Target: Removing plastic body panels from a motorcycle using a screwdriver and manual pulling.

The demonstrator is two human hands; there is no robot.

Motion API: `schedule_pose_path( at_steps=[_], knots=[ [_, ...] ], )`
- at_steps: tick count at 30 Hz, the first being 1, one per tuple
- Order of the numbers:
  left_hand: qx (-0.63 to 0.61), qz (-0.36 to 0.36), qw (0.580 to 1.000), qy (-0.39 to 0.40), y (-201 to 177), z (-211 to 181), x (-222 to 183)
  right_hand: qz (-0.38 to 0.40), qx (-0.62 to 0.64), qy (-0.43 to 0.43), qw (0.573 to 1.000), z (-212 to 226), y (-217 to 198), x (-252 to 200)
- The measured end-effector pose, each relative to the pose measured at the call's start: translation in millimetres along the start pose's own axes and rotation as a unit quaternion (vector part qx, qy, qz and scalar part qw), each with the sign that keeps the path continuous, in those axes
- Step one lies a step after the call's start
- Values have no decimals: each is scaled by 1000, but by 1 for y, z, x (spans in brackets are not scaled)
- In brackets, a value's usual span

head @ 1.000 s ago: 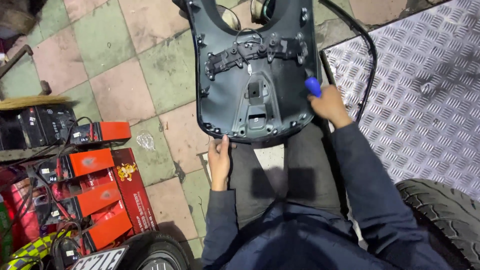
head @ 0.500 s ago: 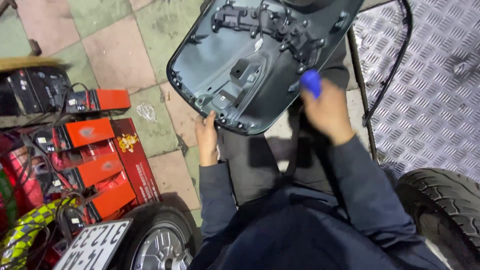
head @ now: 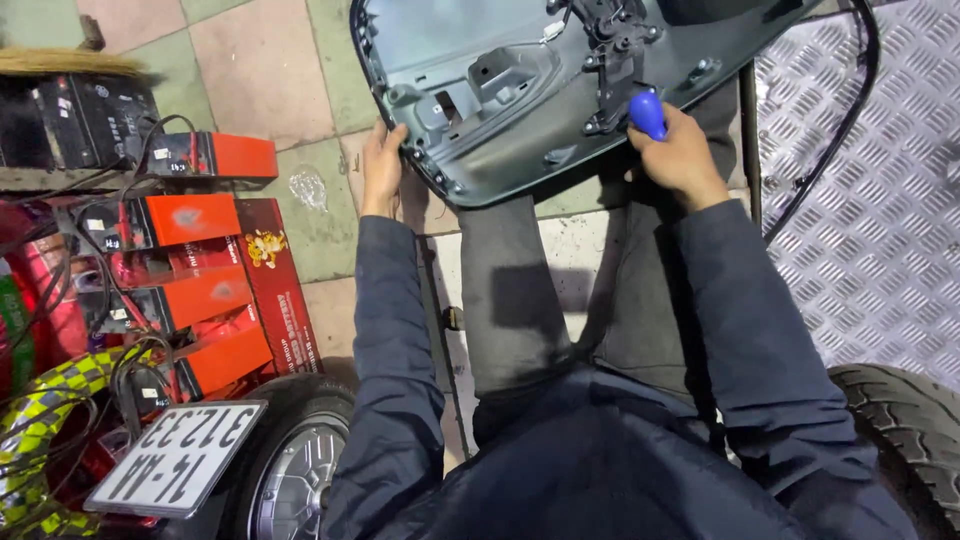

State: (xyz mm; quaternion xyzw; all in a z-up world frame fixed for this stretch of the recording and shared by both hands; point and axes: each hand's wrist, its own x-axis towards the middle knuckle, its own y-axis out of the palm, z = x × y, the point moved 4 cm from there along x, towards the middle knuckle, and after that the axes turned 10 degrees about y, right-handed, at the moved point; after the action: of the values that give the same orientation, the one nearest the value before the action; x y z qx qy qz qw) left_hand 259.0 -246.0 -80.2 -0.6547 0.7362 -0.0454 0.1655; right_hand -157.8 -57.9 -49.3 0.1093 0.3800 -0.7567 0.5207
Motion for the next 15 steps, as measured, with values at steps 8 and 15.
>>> schedule_pose_path(
  at_steps=[8, 15],
  knots=[
    [63, -158, 984, 55, -4, 8, 36, -88, -72, 9, 993, 24, 24, -33],
    [398, -218, 874, 172, -26, -59, -62, -60, -65, 18, 996, 54, 23, -81]
  ],
)
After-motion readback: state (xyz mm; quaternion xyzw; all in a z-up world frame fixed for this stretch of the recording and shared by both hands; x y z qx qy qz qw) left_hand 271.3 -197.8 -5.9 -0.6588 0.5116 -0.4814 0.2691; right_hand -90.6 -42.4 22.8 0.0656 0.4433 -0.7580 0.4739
